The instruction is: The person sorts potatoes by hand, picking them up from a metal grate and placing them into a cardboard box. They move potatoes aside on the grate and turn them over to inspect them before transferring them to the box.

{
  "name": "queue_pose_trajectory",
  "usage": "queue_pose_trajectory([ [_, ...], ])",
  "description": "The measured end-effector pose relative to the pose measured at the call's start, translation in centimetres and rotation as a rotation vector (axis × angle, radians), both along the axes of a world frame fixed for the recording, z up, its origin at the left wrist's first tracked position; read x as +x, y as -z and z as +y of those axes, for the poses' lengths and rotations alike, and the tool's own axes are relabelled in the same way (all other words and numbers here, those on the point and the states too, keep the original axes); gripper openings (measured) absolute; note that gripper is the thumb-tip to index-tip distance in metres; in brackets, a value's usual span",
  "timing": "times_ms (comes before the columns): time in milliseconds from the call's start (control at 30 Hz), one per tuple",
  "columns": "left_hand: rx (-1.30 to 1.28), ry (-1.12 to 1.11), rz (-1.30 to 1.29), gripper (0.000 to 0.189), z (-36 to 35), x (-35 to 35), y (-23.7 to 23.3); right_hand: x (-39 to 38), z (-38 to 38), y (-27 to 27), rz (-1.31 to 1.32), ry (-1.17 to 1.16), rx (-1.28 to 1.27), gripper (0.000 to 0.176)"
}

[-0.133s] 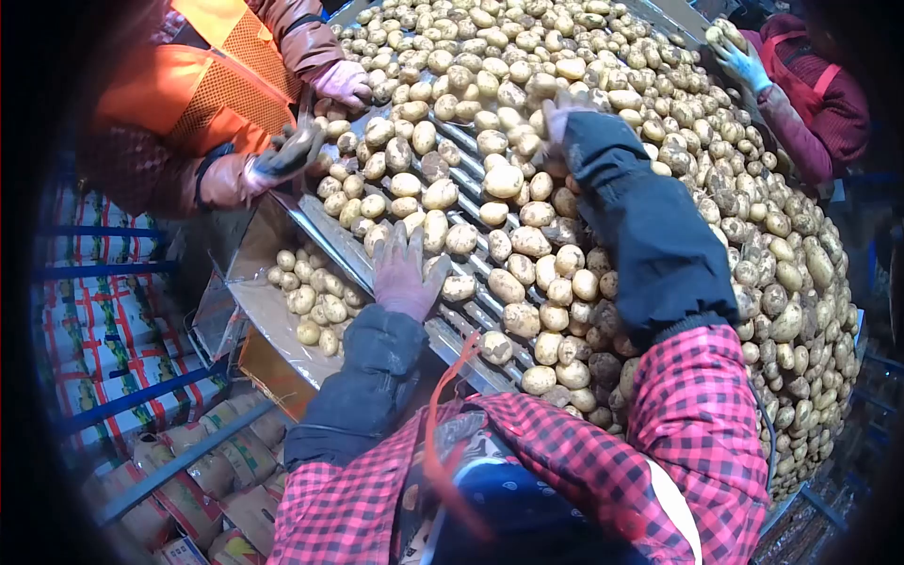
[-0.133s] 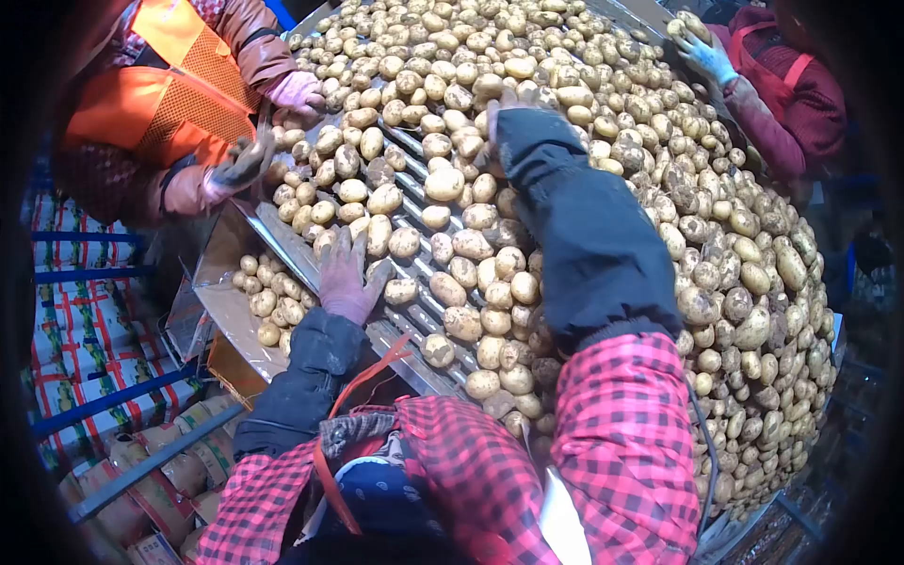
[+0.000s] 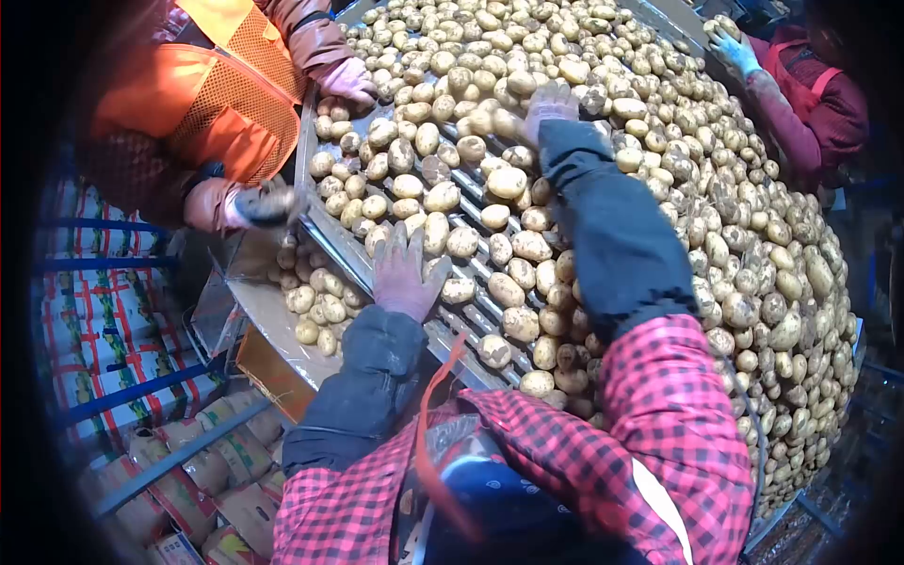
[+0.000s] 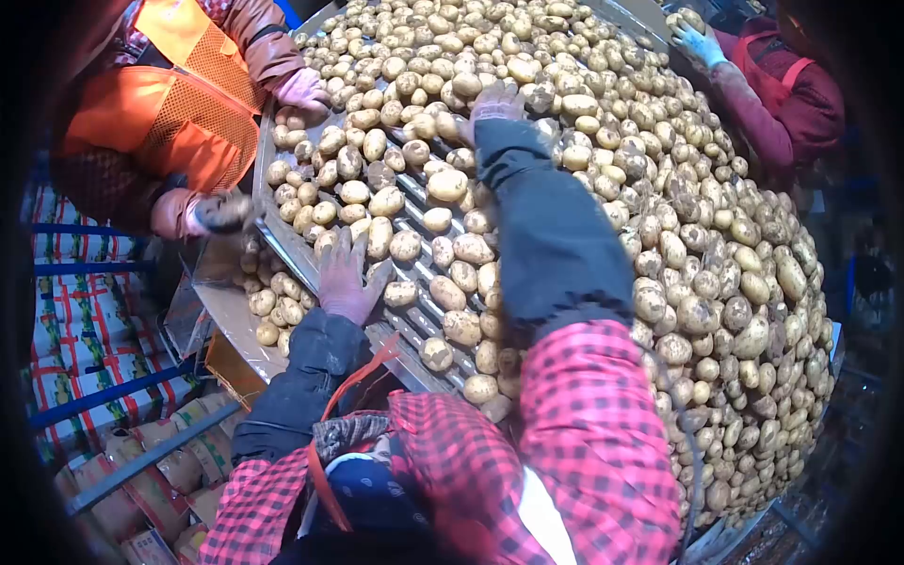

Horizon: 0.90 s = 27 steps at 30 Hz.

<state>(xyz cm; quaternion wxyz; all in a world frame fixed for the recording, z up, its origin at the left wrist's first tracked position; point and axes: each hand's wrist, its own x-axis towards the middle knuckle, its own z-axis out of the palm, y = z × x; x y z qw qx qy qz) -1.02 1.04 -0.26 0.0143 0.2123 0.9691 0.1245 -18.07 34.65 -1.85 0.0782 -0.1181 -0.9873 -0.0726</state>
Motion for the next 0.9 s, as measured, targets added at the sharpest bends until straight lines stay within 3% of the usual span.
queue_pose_trajectory([
  [33, 0.004, -0.001, 0.000, 0.075, -0.4, 0.4, -0.2, 0.9, -2.2, 0.7, 0.188, 0.050, 0.138, 0.071],
  [133, 0.018, -0.003, 0.014, 0.075, -0.4, 0.1, 0.0, 2.2, -4.9, -7.3, -0.362, -0.040, -0.189, 0.082],
  [167, -0.010, -0.004, 0.042, 0.069, -0.5, 0.3, 0.0, 3.2, -6.2, -4.3, -0.309, -0.112, -0.178, 0.082],
  [233, -0.034, 0.010, 0.038, 0.072, -0.7, 0.1, 0.8, 8.3, -9.1, -4.4, -0.370, -0.271, -0.225, 0.090],
  [267, -0.083, 0.010, -0.017, 0.073, -0.7, 0.1, 0.5, 9.9, -9.7, -5.3, -0.562, -0.339, -0.380, 0.092],
  [333, -0.111, -0.010, -0.039, 0.073, 0.0, -0.1, 0.3, 15.9, -11.6, -6.7, -0.571, -0.418, -0.215, 0.093],
  [367, -0.142, -0.025, -0.048, 0.073, 0.3, 0.2, 0.1, 18.4, -11.4, -6.5, -0.554, -0.475, -0.381, 0.094],
  [433, -0.181, 0.080, -0.156, 0.079, 1.1, 0.8, -1.2, 24.1, -11.8, -5.8, -0.363, -0.568, -0.365, 0.094],
  [500, 0.089, 0.209, -0.307, 0.084, 1.3, 3.5, -1.3, 27.1, -10.9, -7.9, -0.527, -0.634, -0.518, 0.097],
  [533, 0.123, 0.260, -0.279, 0.086, 1.2, 5.0, -1.5, 27.7, -10.7, -8.1, -0.547, -0.618, -0.461, 0.097],
  [600, 0.092, 0.315, -0.265, 0.082, 1.4, 7.5, -2.6, 27.9, -11.0, -7.7, -0.509, -0.594, -0.403, 0.096],
  [700, -0.089, 0.280, -0.085, 0.071, 1.1, 7.9, -3.3, 23.8, -10.8, -7.0, -0.538, -0.622, -0.408, 0.073],
  [767, -0.079, 0.090, -0.041, 0.060, 1.5, 6.9, -1.8, 20.7, -10.4, -7.7, -0.455, -0.483, -0.364, 0.056],
  [800, -0.141, 0.012, 0.025, 0.061, 1.2, 6.0, -1.4, 19.3, -9.4, -8.5, -0.424, -0.465, -0.171, 0.051],
  [867, -0.189, -0.049, 0.098, 0.062, -1.1, 5.3, -0.8, 15.2, -6.4, -7.8, -0.451, -0.417, -0.051, 0.051],
  [900, -0.169, -0.026, 0.109, 0.062, -2.4, 5.2, -0.7, 13.2, -5.0, -6.6, -0.511, -0.384, -0.118, 0.055],
])
